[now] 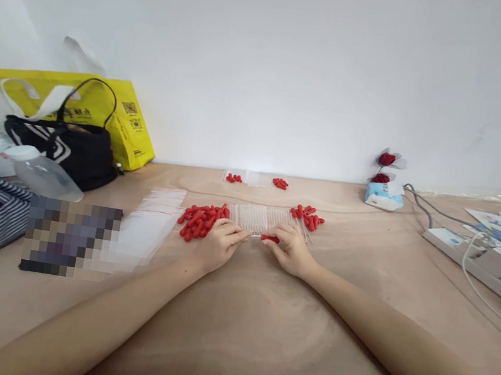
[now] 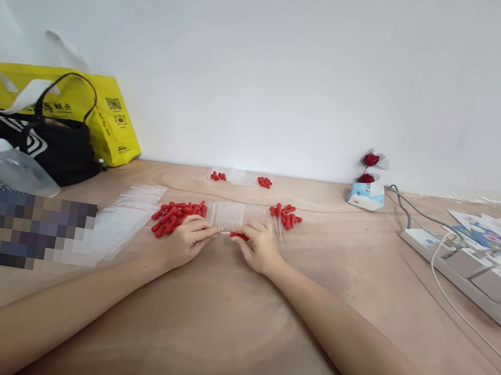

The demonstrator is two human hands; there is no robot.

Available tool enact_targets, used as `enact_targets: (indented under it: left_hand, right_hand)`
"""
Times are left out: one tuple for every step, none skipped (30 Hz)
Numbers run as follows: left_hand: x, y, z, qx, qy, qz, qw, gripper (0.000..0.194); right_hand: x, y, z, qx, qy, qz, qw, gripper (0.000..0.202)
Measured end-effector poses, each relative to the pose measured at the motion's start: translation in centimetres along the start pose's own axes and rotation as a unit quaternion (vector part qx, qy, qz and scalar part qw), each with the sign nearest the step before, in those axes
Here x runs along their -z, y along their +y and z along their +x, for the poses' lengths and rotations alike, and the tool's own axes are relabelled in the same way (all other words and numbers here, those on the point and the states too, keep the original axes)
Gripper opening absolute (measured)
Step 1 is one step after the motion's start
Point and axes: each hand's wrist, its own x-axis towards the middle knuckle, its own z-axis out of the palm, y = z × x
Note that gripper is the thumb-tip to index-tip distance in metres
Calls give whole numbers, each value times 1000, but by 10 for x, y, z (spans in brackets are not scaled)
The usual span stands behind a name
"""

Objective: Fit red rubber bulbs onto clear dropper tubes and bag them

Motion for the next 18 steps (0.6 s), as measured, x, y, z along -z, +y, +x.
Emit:
enact_targets:
  left_hand:
    - [0,0,0,-16,-2,14,1000,22]
    - [0,1,0,-31,-5,28,999,23]
    - [0,2,0,-44,-7,41,998,24]
    - [0,2,-1,-57,-7,53,997,25]
    - [0,3,-1,-70,-6,64,996,26]
    - [0,4,-2,-82,-2,74,994,27]
    - [0,4,-2,-93,3,83,992,29]
    - [0,5,-2,-101,9,90,991,30]
    - [0,5,-2,-108,13,94,990,31]
    - [0,5,-2,-113,14,96,989,31]
    - [0,6,-2,-117,11,96,988,32]
    - [1,6,-2,-119,5,96,988,32]
    - [1,6,-2,-119,-1,95,988,33]
    - [1,6,-2,-115,-8,93,989,35]
    - [1,7,-2,-110,-15,91,990,36]
    - [1,7,-2,-102,-20,87,991,37]
    - [0,8,-2,-92,-23,80,992,37]
    - [-1,9,-3,-82,-23,72,994,35]
  right_hand:
    - [0,0,-1,8,6,-13,1000,15]
    - [0,0,-3,15,10,-26,999,16]
    - [0,-1,-4,23,13,-37,999,16]
    - [0,-1,-5,29,16,-45,998,16]
    - [0,-1,-6,34,18,-51,998,16]
    - [0,-1,-6,38,20,-54,998,16]
    - [0,-1,-7,41,22,-54,997,16]
    - [0,-1,-7,45,24,-51,997,17]
    - [0,-1,-7,50,25,-45,997,17]
    - [0,-1,-7,56,26,-37,997,17]
    - [0,-1,-7,65,24,-30,997,16]
    - [-1,-1,-7,73,20,-23,997,16]
    - [-1,-1,-7,80,14,-19,996,16]
    - [-1,-1,-7,84,10,-17,996,16]
    - [-1,-2,-6,84,8,-16,996,16]
    - [-1,-2,-6,81,10,-14,997,16]
    - [-1,-3,-5,75,16,-11,997,16]
    - [-1,-3,-5,69,24,-7,997,16]
